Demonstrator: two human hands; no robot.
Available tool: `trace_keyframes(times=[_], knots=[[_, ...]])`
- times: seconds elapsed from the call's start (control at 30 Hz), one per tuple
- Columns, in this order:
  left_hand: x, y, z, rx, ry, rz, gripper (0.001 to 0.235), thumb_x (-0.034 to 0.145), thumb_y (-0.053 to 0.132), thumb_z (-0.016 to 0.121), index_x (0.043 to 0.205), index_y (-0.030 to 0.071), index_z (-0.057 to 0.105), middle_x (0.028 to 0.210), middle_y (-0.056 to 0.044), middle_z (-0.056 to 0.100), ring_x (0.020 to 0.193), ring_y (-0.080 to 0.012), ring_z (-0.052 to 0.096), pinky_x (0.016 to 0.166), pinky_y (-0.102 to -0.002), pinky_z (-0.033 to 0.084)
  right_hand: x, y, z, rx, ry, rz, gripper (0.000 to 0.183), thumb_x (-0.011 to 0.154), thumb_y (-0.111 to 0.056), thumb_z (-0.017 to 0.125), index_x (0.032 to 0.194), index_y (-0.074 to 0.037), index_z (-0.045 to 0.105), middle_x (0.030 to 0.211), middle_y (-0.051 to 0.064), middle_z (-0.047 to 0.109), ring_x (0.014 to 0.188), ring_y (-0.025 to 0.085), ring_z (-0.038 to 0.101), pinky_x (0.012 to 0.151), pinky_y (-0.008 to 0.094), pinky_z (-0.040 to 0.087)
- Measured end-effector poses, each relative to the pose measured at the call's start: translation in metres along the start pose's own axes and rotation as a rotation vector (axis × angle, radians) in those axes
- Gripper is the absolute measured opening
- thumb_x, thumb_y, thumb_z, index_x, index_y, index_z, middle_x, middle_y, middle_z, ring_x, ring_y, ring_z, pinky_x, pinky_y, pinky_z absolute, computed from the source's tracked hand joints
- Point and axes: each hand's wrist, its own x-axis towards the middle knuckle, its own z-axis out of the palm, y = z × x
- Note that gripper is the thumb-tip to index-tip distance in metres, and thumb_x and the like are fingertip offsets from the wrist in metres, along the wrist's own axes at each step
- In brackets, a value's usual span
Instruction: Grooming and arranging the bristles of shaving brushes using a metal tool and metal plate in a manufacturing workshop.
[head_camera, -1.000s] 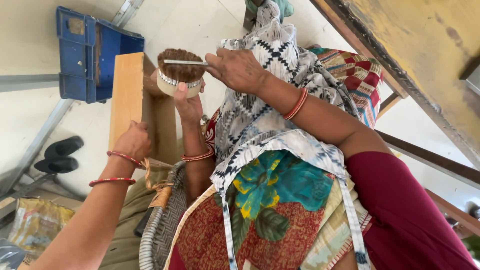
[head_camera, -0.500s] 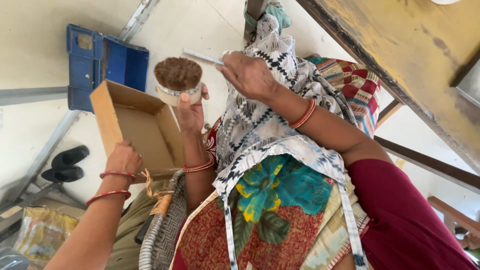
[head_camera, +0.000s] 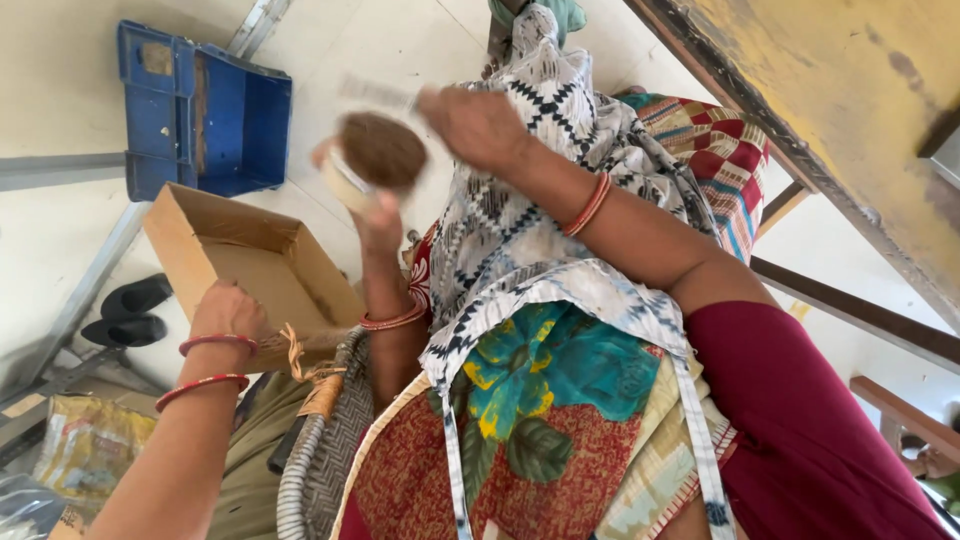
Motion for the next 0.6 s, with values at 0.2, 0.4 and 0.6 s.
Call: trace_keyframes(times=[0.2, 0.4, 0.6], knots=[[-0.012, 0.007, -0.028, 0.110, 0.078, 0.250, 0.018, 0.084, 0.034, 0.066, 0.092, 0.023, 0.078, 0.102, 0.005, 0.075, 0.116, -0.0187, 0.058, 0.097, -0.029, 0.050, 0.013, 0.014, -0.024, -0.039, 0.256, 0.159, 0.030, 0.119, -0.031, 0.049, 0.101, -0.008, 0.057, 0.075, 0.010, 0.059, 0.061, 0.027, 0.061, 0.052, 0.042, 0.051], [-0.004, 0.001, -0.057, 0.235, 0.236, 0.266, 0.018, 0.085, 0.029, 0.066, 0.086, 0.021, 0.082, 0.097, 0.004, 0.074, 0.114, -0.0211, 0.056, 0.094, -0.027, 0.050, -0.002, -0.059, -0.066, 0.122, 0.272, 0.016, 0.028, 0.115, -0.028, 0.058, 0.095, -0.008, 0.054, 0.075, 0.009, 0.053, 0.058, 0.027, 0.056, 0.052, 0.042, 0.046], [-0.023, -0.001, -0.070, 0.035, 0.097, 0.014, 0.017, 0.091, 0.029, 0.064, 0.086, 0.026, 0.080, 0.092, 0.008, 0.074, 0.109, -0.0179, 0.059, 0.079, -0.029, 0.056, -0.006, -0.066, -0.077, -0.110, 0.217, -0.172, 0.029, 0.105, -0.033, 0.067, 0.096, -0.009, 0.055, 0.078, 0.007, 0.049, 0.055, 0.022, 0.057, 0.049, 0.038, 0.047]])
